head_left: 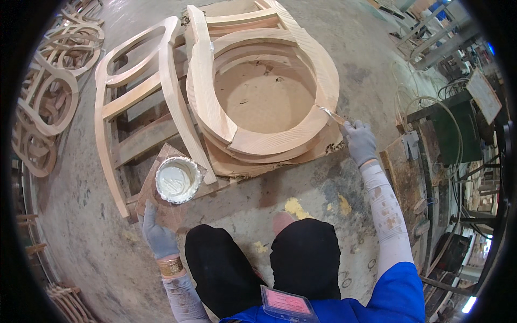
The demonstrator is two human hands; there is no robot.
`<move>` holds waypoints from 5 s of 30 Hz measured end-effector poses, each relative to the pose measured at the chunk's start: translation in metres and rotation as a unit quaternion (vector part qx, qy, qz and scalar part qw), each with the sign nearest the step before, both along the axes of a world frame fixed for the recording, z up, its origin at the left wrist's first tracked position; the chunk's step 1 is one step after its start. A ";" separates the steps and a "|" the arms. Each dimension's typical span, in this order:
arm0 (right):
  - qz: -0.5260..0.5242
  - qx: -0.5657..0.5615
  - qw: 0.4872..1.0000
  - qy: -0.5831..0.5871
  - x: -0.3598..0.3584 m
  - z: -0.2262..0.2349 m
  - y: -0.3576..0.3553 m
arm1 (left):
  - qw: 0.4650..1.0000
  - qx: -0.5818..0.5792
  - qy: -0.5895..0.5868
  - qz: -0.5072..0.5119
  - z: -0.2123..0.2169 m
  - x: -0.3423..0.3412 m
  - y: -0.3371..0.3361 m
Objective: The person applies a white finish to wooden chair parts using a brush and a small container. They work on multiple curved wooden pieces, dipping the brush into the container and coating the surfaces. The person moves between different chair frames and stacks the finished pieces.
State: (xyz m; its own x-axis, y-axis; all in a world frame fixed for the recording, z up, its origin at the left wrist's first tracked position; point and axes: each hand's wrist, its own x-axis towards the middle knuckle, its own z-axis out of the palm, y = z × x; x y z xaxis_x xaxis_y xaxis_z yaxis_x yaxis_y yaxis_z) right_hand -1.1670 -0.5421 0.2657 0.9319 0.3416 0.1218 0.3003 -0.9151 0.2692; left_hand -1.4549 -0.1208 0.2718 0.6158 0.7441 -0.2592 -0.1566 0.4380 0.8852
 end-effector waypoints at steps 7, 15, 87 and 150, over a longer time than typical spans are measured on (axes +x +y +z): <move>0.049 0.048 0.998 0.006 -0.005 -0.002 0.011 | 0.999 0.019 0.036 0.005 -0.004 -0.015 0.014; 0.007 0.039 0.998 0.041 -0.010 0.003 0.002 | 0.994 0.077 0.075 -0.005 -0.003 -0.017 0.014; 0.318 0.341 0.860 0.206 -0.124 0.125 0.116 | 0.984 0.176 0.028 0.002 0.046 0.012 -0.001; 0.351 0.298 0.862 -0.214 -0.173 0.296 0.227 | 0.867 0.436 -0.236 -0.041 0.287 0.039 0.072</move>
